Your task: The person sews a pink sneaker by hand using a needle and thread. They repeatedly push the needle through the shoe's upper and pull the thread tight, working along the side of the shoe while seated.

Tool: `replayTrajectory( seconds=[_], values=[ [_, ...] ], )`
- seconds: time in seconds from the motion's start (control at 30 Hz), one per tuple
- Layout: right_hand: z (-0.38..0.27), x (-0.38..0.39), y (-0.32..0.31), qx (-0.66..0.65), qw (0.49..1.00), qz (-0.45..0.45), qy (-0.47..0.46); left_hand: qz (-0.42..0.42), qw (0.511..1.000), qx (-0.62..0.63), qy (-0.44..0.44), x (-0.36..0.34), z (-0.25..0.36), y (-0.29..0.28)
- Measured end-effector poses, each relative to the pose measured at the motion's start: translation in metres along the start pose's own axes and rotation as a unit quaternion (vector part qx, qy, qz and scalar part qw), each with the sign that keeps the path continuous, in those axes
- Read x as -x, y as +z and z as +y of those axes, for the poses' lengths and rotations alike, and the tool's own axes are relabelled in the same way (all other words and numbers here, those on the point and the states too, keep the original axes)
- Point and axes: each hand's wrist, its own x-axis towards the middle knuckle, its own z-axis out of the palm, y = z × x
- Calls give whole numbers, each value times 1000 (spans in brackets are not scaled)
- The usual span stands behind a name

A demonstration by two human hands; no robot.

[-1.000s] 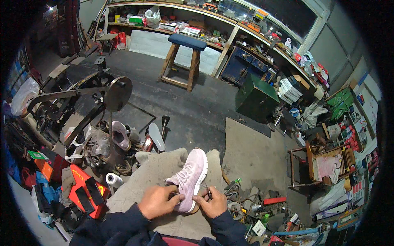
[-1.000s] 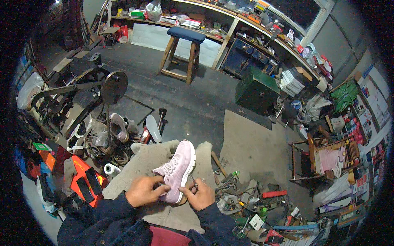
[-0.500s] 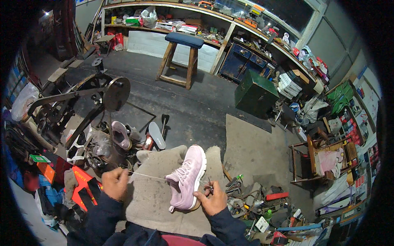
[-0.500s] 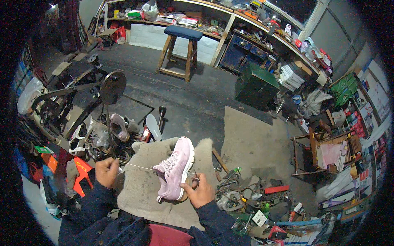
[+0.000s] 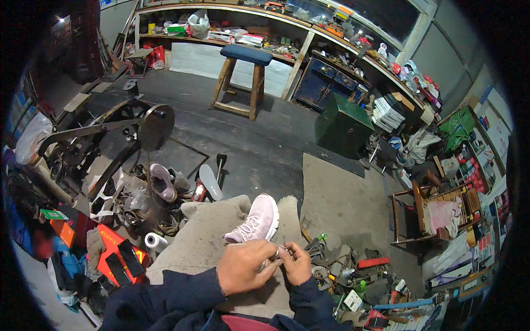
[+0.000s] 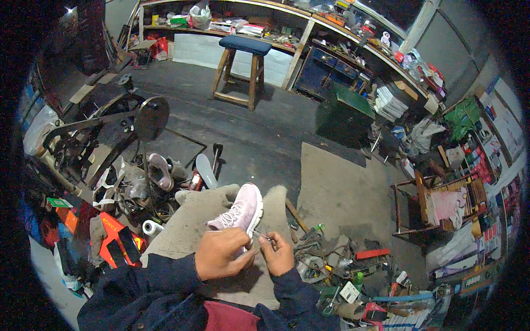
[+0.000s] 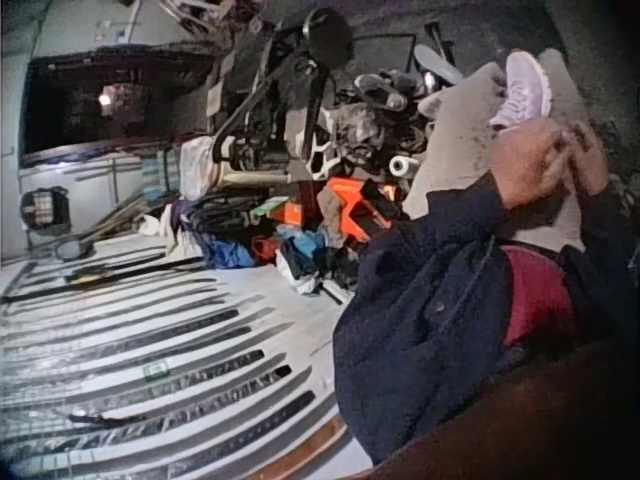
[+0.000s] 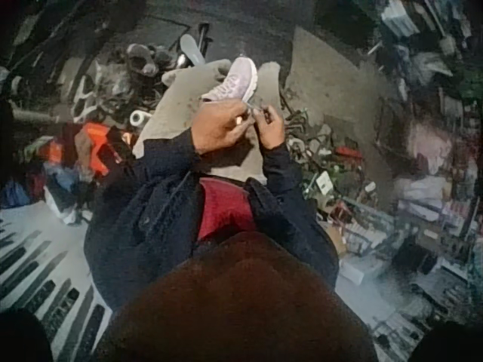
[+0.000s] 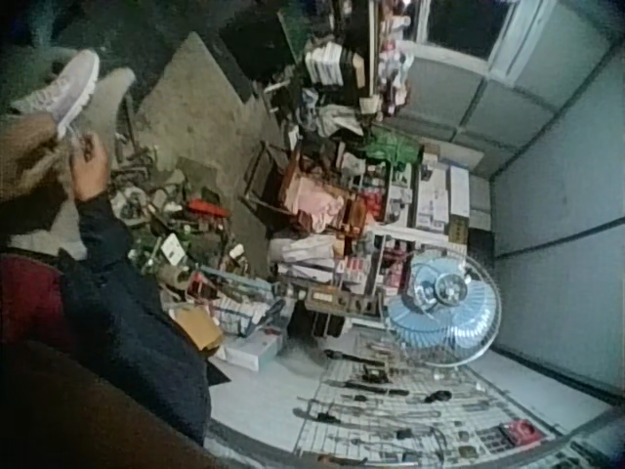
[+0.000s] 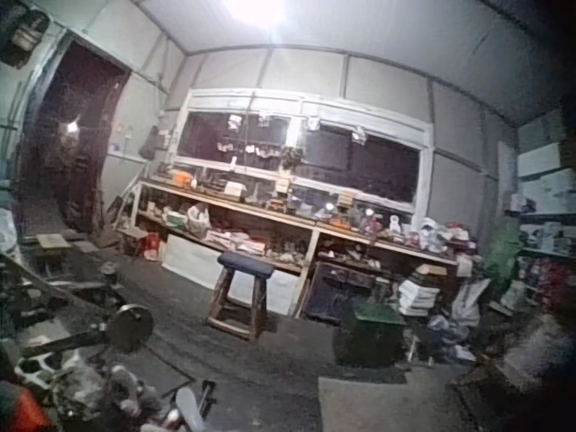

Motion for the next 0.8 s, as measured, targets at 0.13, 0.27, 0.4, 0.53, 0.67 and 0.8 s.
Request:
replayTrajectory(
  seconds=[0.13, 0.27, 0.4, 0.53, 0.67, 0.8],
  values=[
    [-5, 4, 1, 11, 999, 28, 31, -55, 987, -139, -57, -6, -19, 22],
    [-9, 4, 4, 159, 985, 56, -26, -10, 989, -128, -74, -1, -37, 31],
    [-3, 3, 10, 124, 988, 84, -48, -1, 989, -106, -100, -1, -42, 35],
    [1, 2, 7, 121, 990, 63, -41, -16, 989, -99, -113, -3, -41, 32],
    [-3, 7, 1, 108, 993, 31, -44, -23, 989, -127, -75, -2, -39, 29],
    [-11, 14, -3, 113, 988, -28, -104, -56, 982, -167, -68, -2, -41, 29]
  ],
)
